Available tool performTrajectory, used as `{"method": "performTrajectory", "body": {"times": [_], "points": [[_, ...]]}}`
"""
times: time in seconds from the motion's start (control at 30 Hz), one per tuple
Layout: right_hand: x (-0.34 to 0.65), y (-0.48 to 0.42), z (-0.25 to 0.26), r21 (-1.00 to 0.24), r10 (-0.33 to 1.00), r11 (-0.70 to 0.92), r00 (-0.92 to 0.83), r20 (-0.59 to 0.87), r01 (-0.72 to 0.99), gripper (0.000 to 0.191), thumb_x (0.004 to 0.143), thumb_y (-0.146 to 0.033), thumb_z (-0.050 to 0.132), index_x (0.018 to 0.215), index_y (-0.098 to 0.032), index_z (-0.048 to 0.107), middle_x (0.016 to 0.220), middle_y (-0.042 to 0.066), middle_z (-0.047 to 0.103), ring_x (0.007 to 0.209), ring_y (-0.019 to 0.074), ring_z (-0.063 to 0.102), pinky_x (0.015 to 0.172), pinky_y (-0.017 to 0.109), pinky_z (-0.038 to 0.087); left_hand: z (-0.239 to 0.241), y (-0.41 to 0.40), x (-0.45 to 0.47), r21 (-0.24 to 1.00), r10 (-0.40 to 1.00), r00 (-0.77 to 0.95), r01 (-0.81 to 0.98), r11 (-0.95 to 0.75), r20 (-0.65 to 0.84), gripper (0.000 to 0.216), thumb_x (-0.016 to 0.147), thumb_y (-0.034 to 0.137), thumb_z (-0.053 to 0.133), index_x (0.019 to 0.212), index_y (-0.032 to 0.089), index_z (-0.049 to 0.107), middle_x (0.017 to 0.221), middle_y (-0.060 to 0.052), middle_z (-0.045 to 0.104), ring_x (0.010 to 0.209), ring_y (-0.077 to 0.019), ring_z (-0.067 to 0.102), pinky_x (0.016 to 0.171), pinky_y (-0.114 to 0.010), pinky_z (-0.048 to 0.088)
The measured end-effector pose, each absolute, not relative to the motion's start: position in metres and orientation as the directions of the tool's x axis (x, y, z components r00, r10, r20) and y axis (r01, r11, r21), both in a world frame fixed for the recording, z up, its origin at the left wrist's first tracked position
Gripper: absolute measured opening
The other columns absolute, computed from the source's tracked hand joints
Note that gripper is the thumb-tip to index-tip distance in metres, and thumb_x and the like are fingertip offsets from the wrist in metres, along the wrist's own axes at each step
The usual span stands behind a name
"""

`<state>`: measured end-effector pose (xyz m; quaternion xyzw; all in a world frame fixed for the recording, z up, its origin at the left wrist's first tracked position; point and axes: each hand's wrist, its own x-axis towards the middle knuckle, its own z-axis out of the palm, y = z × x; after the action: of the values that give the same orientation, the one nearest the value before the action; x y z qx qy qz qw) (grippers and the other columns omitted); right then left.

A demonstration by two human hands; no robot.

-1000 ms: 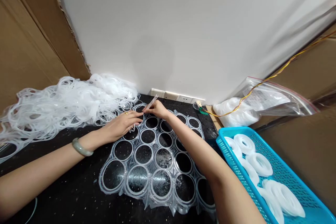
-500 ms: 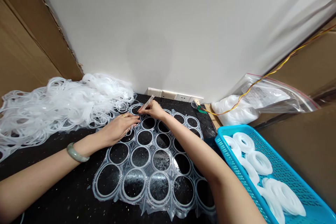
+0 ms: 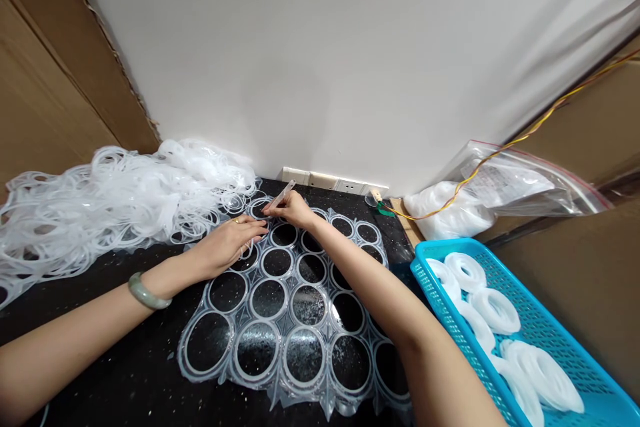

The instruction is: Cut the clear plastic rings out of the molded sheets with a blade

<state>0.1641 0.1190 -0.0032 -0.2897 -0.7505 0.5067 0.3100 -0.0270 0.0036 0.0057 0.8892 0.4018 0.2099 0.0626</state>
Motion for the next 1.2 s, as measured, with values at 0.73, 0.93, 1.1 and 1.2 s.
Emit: {"method": "performTrajectory", "body": {"times": [0.73, 0.93, 1.1, 1.2], "points": [[0.163, 0.115, -0.010, -0.880, 0.740, 0.437, -0.630, 0.236, 0.184, 0.016, 0.074, -0.028, 0.073, 0.077, -0.012, 0.075, 0.082, 0.009, 0.075, 0.071, 0.0184, 0.068, 0.067, 0.028, 0.053, -0.010, 0.010, -0.037, 0.285, 0.715, 0.579, 0.662, -0.693, 0.393, 0.032, 0.100, 0.018, 0.037, 0.118, 0.011, 0.063, 0.116, -0.013, 0.067, 0.112, -0.0243, 0.056, 0.094, -0.039, 0.050], [0.163, 0.113, -0.011, -0.887, 0.767, 0.413, -0.604, 0.217, 0.206, 0.019, 0.074, -0.029, 0.074, 0.080, -0.011, 0.076, 0.082, 0.010, 0.076, 0.069, 0.0183, 0.068, 0.064, 0.027, 0.053, -0.006, 0.007, -0.033, 0.300, 0.722, 0.567, 0.663, -0.686, 0.397, 0.033, 0.101, 0.020, 0.037, 0.120, 0.011, 0.063, 0.114, -0.013, 0.068, 0.112, -0.0246, 0.057, 0.094, -0.041, 0.050], [0.161, 0.113, -0.010, -0.878, 0.771, 0.419, -0.601, 0.209, 0.233, 0.015, 0.075, -0.025, 0.073, 0.080, -0.011, 0.076, 0.084, 0.009, 0.076, 0.072, 0.0195, 0.070, 0.066, 0.027, 0.054, -0.005, 0.007, -0.031, 0.308, 0.730, 0.557, 0.668, -0.678, 0.397, 0.034, 0.099, 0.018, 0.036, 0.117, 0.010, 0.064, 0.111, -0.015, 0.068, 0.109, -0.0258, 0.059, 0.092, -0.042, 0.050], [0.160, 0.112, -0.008, -0.850, 0.756, 0.463, -0.612, 0.233, 0.249, 0.012, 0.076, -0.023, 0.072, 0.080, -0.011, 0.076, 0.084, 0.009, 0.076, 0.075, 0.0198, 0.070, 0.068, 0.027, 0.054, -0.004, 0.008, -0.032, 0.319, 0.730, 0.560, 0.662, -0.678, 0.391, 0.035, 0.096, 0.014, 0.036, 0.117, 0.010, 0.063, 0.113, -0.014, 0.067, 0.111, -0.0250, 0.058, 0.093, -0.040, 0.050]]}}
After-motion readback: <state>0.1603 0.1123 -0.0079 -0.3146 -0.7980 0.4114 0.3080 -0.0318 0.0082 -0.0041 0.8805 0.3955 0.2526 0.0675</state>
